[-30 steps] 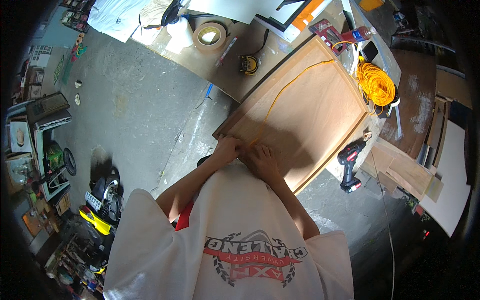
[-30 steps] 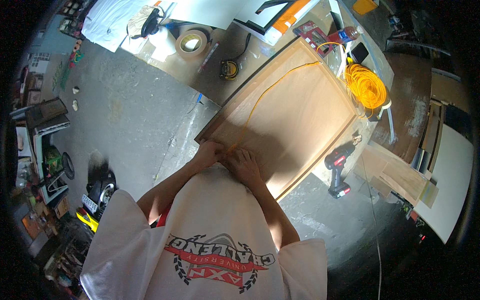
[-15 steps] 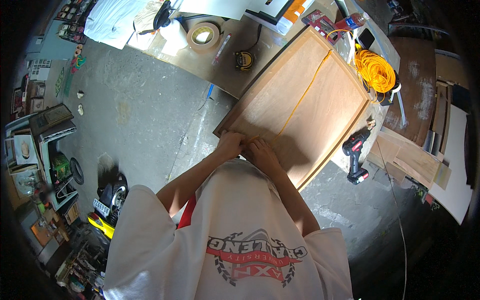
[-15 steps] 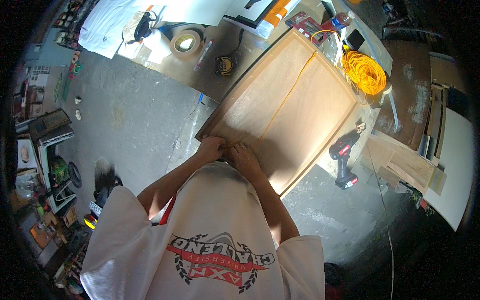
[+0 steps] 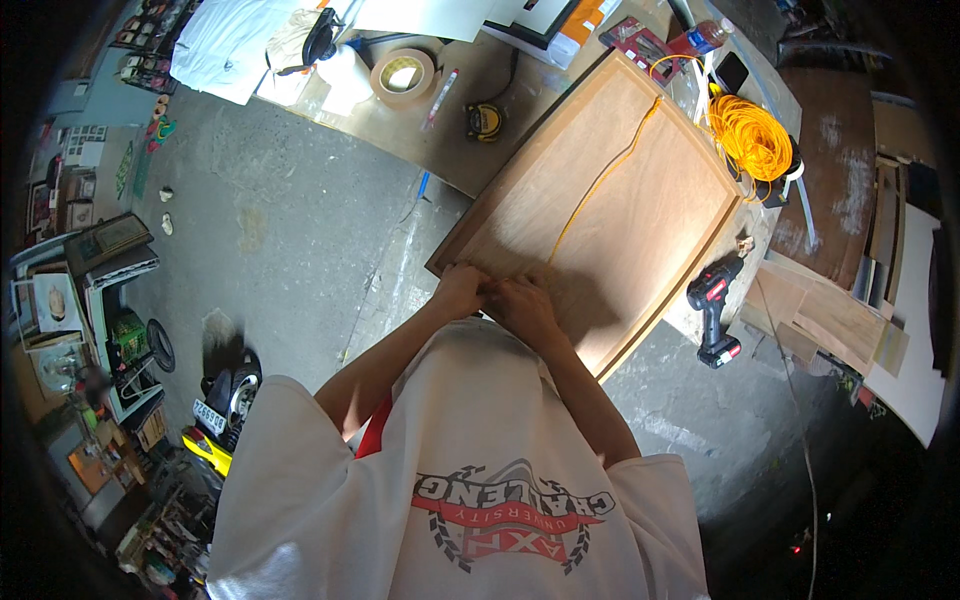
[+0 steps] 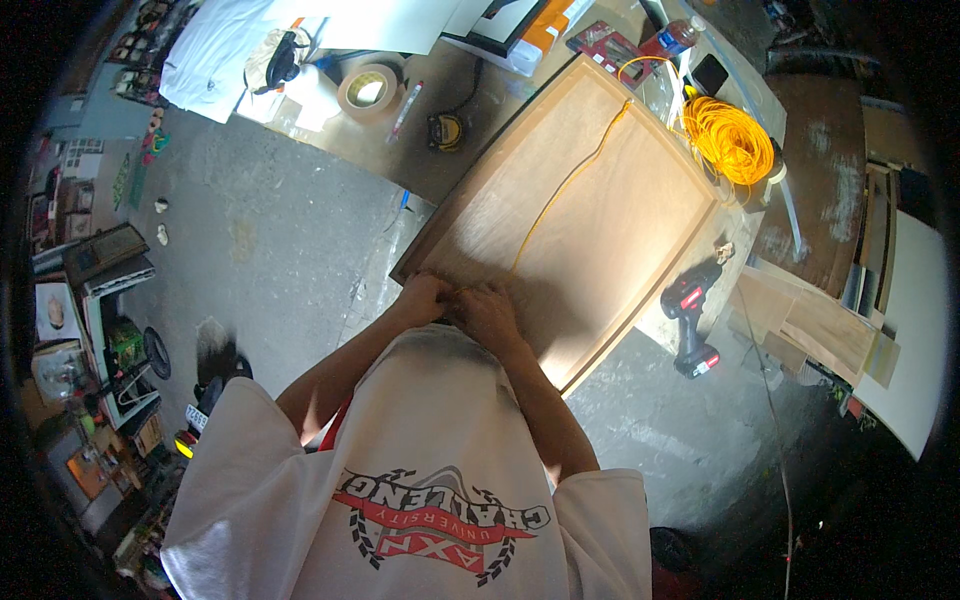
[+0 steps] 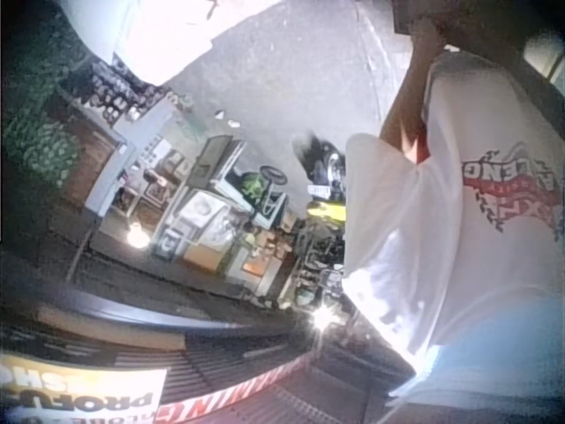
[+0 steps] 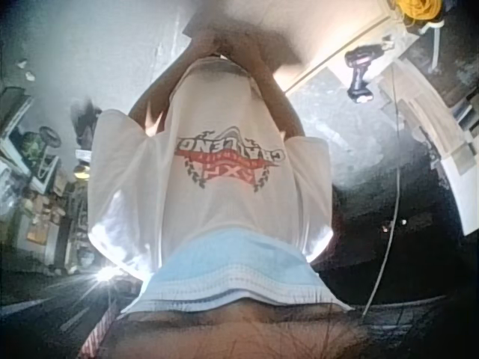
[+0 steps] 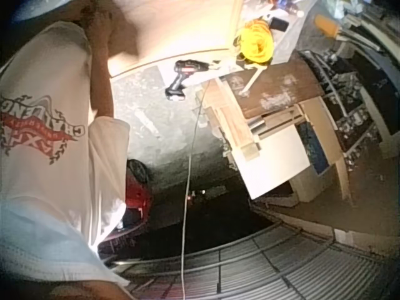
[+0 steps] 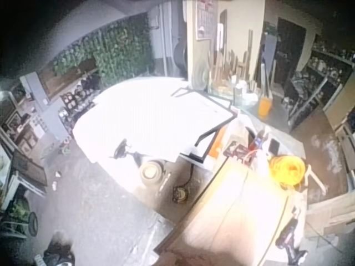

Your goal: The person uses a cordless drill to fasten screws into the back of a wooden picture frame. They then thread yellow hanging cord through the frame's back, tie knots, and trim excess cord. Finally, they wipe the glass surface of the framed artwork with a cloth.

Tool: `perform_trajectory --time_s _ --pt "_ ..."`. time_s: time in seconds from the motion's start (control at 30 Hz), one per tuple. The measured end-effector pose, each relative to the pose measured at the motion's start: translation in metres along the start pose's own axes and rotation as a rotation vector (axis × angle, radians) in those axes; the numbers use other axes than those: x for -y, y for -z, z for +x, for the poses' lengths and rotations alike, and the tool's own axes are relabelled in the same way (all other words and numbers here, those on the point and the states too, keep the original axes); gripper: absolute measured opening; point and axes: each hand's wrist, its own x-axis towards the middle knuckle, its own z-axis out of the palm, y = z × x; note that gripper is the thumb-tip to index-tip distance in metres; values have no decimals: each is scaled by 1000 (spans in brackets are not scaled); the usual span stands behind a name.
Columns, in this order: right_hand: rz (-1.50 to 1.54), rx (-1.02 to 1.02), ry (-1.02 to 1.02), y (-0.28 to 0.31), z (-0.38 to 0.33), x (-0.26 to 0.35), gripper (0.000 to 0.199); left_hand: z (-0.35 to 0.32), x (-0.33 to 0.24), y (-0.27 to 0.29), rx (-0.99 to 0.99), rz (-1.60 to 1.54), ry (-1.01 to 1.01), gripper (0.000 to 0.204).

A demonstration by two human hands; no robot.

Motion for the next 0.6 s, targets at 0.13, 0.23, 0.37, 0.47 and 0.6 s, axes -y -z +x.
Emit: perform_trajectory --time_s 0.13,0.23,0.37,0.47,0.6 --pt "-40 168 -59 9 8 2 21 -7 -5 -4 -130 -1 -15 26" --pt "-86 300 -91 14 10 3 17 -15 -8 -9 -262 -24 -55 25" --pt "278 23 -104 13 6 4 19 -20 -7 -13 -312 -53 -77 26" --pt "221 101 -210 8 3 4 26 -20 -4 -21 -370 -92 -79 20" --pt "137 9 -102 4 4 3 19 -19 -1 -32 -443 -97 -85 17"
